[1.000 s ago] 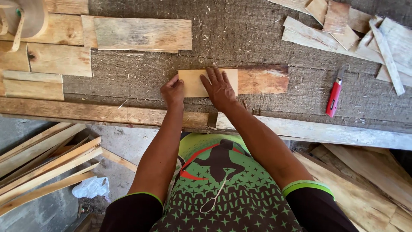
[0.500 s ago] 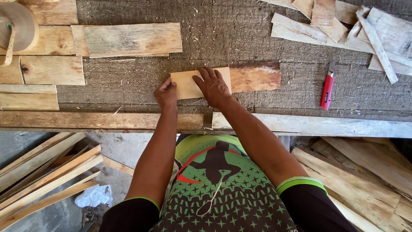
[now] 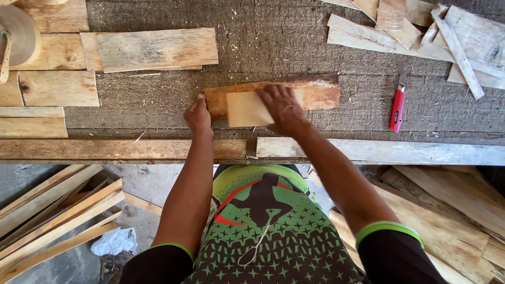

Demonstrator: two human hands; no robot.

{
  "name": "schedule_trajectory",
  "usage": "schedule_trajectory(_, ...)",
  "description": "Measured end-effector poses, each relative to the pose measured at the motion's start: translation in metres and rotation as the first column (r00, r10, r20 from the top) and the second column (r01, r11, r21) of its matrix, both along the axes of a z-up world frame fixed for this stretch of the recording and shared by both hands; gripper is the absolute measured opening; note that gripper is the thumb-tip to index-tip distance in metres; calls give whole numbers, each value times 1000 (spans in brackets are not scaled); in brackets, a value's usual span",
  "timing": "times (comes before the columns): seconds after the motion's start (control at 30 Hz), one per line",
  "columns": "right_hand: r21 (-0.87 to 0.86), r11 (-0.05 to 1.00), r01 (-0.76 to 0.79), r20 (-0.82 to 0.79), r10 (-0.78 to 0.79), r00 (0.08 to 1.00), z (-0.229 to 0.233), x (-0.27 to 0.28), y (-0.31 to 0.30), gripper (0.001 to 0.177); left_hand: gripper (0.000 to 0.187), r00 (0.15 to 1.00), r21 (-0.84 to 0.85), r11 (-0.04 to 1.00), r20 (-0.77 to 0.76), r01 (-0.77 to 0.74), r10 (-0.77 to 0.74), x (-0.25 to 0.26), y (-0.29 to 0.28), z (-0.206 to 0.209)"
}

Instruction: Cutting and arranging thin wood veneer strips using a utility knife on a workbench.

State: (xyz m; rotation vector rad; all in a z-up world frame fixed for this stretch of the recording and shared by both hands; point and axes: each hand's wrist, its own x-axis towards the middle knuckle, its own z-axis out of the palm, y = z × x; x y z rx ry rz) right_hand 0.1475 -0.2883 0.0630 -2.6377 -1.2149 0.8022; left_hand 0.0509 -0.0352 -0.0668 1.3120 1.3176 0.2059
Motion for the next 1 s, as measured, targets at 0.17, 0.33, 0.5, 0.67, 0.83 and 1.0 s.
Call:
schedule_trajectory(0.17, -152, 971, 184, -38, -192, 981, 7, 21, -81, 125, 23, 999, 0, 1000, -37, 6, -6, 4, -5, 24)
schedule_trajectory(0.33, -104, 961, 257, 9, -257, 966, 10, 44, -122, 127, 17, 1000, -2, 1000, 2, 31, -31, 5, -11, 35)
schedule_trajectory(0.5, -54, 971, 233, 9, -233, 973, -7, 58, -127, 126, 23, 999, -3, 999, 13, 38, -38, 5, -13, 32)
schedule_trajectory(0.67, -55, 982, 183, -8, -184, 983, 1, 61, -119, 120, 38, 993, 33, 994, 38, 109, -110, -2, -8, 12)
schedule_trajectory(0.83, -90, 991, 101, 42, -98, 994, -11, 61, -120, 115, 43, 990, 54, 990, 42, 130, -132, -8, -2, -9)
schedule_trajectory(1.0, -301, 952, 44, 101, -13, 995, -42, 54, -114, 94, 44, 977, 68, 985, 128, 160, -168, -14, 5, -30)
